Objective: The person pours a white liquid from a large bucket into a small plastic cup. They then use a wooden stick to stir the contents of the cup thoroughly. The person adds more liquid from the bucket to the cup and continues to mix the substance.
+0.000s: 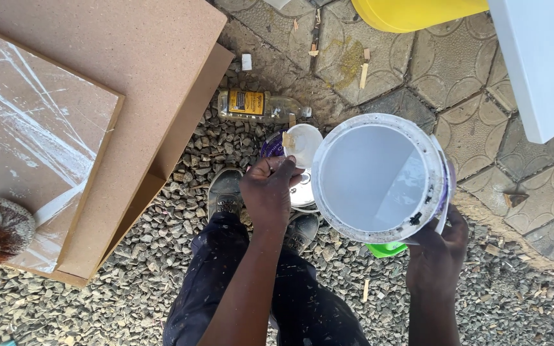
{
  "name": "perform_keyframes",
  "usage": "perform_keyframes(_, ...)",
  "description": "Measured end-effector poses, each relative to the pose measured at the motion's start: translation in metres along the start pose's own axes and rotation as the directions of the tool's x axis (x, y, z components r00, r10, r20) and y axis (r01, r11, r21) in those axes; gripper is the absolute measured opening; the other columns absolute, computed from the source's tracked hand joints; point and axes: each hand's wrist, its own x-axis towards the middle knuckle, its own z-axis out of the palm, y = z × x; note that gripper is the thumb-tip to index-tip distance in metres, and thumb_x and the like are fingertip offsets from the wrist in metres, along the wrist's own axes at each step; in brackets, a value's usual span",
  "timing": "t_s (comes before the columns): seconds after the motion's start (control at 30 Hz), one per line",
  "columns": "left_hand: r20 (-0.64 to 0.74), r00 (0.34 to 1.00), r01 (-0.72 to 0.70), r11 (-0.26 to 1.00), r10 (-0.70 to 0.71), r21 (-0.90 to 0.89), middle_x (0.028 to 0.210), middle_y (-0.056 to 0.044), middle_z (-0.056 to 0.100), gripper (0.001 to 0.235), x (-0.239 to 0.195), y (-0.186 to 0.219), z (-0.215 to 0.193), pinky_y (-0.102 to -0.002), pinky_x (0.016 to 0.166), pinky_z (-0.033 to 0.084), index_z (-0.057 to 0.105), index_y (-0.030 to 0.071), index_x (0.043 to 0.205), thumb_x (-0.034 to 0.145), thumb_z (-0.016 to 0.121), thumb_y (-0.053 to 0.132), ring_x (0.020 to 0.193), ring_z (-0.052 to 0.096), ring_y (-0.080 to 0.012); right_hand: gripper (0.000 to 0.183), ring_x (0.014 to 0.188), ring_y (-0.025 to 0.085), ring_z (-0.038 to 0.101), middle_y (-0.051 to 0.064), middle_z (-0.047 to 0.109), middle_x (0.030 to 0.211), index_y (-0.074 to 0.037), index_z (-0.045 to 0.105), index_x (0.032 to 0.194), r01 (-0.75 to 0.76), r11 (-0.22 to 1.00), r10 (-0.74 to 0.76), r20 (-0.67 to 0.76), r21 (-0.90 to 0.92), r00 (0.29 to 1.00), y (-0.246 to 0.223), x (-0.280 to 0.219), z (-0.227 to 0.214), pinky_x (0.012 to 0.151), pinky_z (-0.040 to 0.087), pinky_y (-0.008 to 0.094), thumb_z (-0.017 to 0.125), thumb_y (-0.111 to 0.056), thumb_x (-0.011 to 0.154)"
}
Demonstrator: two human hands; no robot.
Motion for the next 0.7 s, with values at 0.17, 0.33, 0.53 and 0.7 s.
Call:
perform_keyframes(0.17,-0.036,0.994,-0.096,0.986,0.102,0.138,0.071,-0.015,0.077,0.01,0.001,0.015,-0.004,-0.035,0.067,0.07,0.076,-0.001,0.08,0.082,0.077,0.009,0.064,0.077,-0.0229,0.093,0.119,0.036,0.064,0.02,0.06,0.132,0.004,0.031,0.15,0.029,0.999,-0.029,0.016,0.037,0.999,0.014,0.014,0.005,0.088,0.062,0.046,0.063,0.004,0.063)
perform_keyframes(0.33,-0.066,0.994,-0.072,0.984,0.083,0.163,0.073,-0.013,0.078,0.012,0.001,0.022,-0.003,-0.034,0.066,0.07,0.077,0.0,0.082,0.081,0.078,0.011,0.064,0.077,-0.0223,0.09,0.116,0.031,0.066,0.017,0.061,0.129,0.001,0.034,0.148,0.046,0.993,-0.047,0.007,0.108,0.999,0.027,0.026,0.008,0.091,0.061,0.045,0.066,0.002,0.065)
perform_keyframes(0.53,-0.131,0.984,-0.093,0.975,0.122,0.203,0.077,-0.014,0.079,0.011,0.004,0.027,-0.005,-0.036,0.065,0.07,0.077,-0.001,0.083,0.081,0.077,0.009,0.064,0.077,-0.0233,0.083,0.119,0.028,0.066,0.011,0.061,0.13,-0.003,0.04,0.147,0.044,0.99,-0.048,0.026,0.136,0.999,0.035,0.033,0.006,0.092,0.062,0.039,0.067,0.0,0.068)
perform_keyframes(0.7,-0.1,0.986,-0.096,0.94,0.136,0.326,0.071,-0.012,0.078,0.012,0.003,0.031,-0.005,-0.032,0.063,0.067,0.078,0.0,0.084,0.081,0.075,0.012,0.062,0.075,-0.0187,0.091,0.122,0.032,0.063,0.015,0.059,0.128,-0.001,0.035,0.147,0.077,0.992,-0.082,0.051,0.102,0.995,0.034,0.032,0.012,0.097,0.061,0.047,0.067,0.004,0.062)
